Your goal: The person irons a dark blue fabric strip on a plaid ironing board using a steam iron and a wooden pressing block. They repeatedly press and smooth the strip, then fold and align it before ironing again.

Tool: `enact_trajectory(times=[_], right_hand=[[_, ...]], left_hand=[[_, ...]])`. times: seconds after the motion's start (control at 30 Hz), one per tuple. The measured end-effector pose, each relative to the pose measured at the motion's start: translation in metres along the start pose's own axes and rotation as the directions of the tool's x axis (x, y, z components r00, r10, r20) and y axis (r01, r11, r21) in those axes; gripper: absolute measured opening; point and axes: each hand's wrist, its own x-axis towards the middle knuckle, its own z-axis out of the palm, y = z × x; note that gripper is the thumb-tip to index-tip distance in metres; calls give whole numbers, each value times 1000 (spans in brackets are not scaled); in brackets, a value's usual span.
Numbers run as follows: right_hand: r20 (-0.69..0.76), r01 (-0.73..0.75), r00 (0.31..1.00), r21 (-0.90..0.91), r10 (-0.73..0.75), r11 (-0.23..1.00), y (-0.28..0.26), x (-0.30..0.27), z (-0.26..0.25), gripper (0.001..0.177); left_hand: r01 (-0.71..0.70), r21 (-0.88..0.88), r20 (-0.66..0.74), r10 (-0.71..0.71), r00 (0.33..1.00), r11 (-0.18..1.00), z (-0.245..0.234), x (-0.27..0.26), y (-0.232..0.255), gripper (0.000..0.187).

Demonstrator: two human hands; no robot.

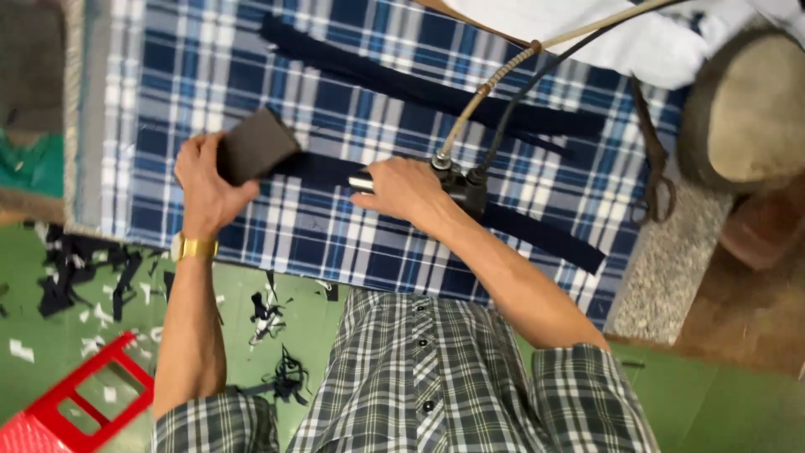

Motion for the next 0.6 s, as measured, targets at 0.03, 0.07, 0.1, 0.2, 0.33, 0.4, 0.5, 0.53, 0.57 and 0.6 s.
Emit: enact_trajectory(times=[0.03,0.07,0.1,0.2,0.33,0.4,0.5,0.53,0.57,0.6], right_hand=[[-17,-25,1000,13,26,1000,8,-15,-7,60],[-10,-75,997,17,75,997,15,-31,-12,55],[-2,-124,992,22,125,992,23,-48,-17,51],[-13,-237,971,61,239,969,54,-99,-27,51],[-87,-367,921,130,380,921,88,-163,-35,47],[-91,-478,866,144,492,867,104,-194,-39,48],[-141,-565,789,216,598,797,129,-234,-42,47],[-142,-567,785,224,603,792,141,-246,-39,47],[-166,-593,754,243,635,768,151,-257,-36,46],[-188,-616,724,258,664,745,162,-268,-34,45]], left_hand=[[-27,-8,18,27,999,1000,3,7,9,93],[-73,-5,102,73,992,997,8,9,17,97],[-119,-6,185,118,976,993,12,11,26,102],[-250,-45,253,253,934,967,23,13,69,95],[-412,133,311,356,881,901,70,11,79,97],[-392,173,351,315,882,904,83,9,89,98],[-420,196,373,328,868,886,95,9,110,96],[-428,195,378,335,863,882,99,8,125,96],[-440,176,397,345,850,881,103,7,140,97],[-446,159,413,351,840,881,108,5,154,97]])
